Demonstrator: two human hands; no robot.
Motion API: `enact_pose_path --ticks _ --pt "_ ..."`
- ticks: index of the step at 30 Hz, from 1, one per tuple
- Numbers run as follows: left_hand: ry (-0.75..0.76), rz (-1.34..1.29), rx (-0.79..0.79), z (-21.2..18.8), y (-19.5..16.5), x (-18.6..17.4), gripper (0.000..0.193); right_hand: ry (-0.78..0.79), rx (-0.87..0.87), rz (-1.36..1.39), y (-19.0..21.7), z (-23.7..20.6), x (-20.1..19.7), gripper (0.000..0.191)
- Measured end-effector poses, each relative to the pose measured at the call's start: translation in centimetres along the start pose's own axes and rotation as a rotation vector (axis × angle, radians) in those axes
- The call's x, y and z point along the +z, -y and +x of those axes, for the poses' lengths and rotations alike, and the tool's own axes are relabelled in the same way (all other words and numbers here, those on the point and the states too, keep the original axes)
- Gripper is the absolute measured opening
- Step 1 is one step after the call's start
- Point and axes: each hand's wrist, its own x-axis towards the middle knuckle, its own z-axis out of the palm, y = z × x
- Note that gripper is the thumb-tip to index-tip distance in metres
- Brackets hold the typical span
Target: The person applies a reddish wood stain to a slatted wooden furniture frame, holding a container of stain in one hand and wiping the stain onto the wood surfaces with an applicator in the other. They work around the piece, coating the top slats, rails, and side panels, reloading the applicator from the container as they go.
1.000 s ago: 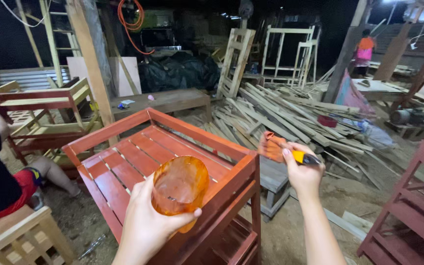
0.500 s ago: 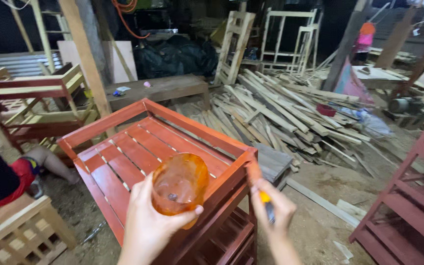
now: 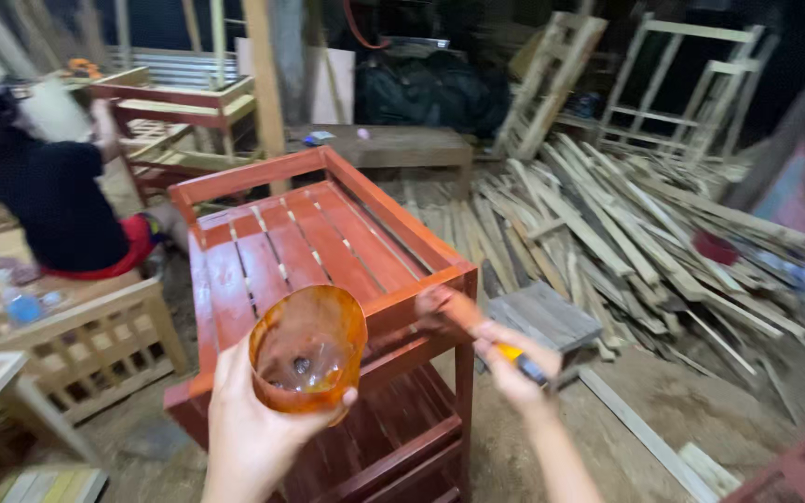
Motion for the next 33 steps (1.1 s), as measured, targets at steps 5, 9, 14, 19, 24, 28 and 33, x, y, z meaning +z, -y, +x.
enact_pose_path --ticks 5,9,14,19,24,28,33 --pt "-0.102 0.077 -0.005 -4.7 -0.3 2.1 0.096 -0.192 0.069 -0.219 -3.6 0.4 -5.4 0.02" --pt "-0.199 0.14 0.044 -7.2 0.3 3.0 0.101 -0.353 0.187 -0.247 -3.0 -1.3 -4.5 0.021" --pt "-0.273 0.241 -0.018 -10.0 2.0 1.7 0.097 -0.247 -0.056 -0.333 0.5 -3.9 3.4 0.021" --pt "-0.308 0.274 -0.099 -11.3 3.9 -2.2 0.098 -0.237 -0.108 -0.227 6.0 -7.9 12.1 0.021" --pt "-0.366 0.303 -0.064 -11.3 5.9 -6.5 0.099 0.026 -0.239 0.005 13.0 -12.8 19.0 0.033" --pt "-0.417 0.43 -0.061 -11.7 7.1 -10.3 0.1 0.231 -0.097 0.291 16.1 -14.6 22.5 0.031" --pt "-0.419 0.472 -0.034 -10.4 8.4 -14.3 0.111 0.2 0.42 0.442 15.3 -11.3 21.0 0.019"
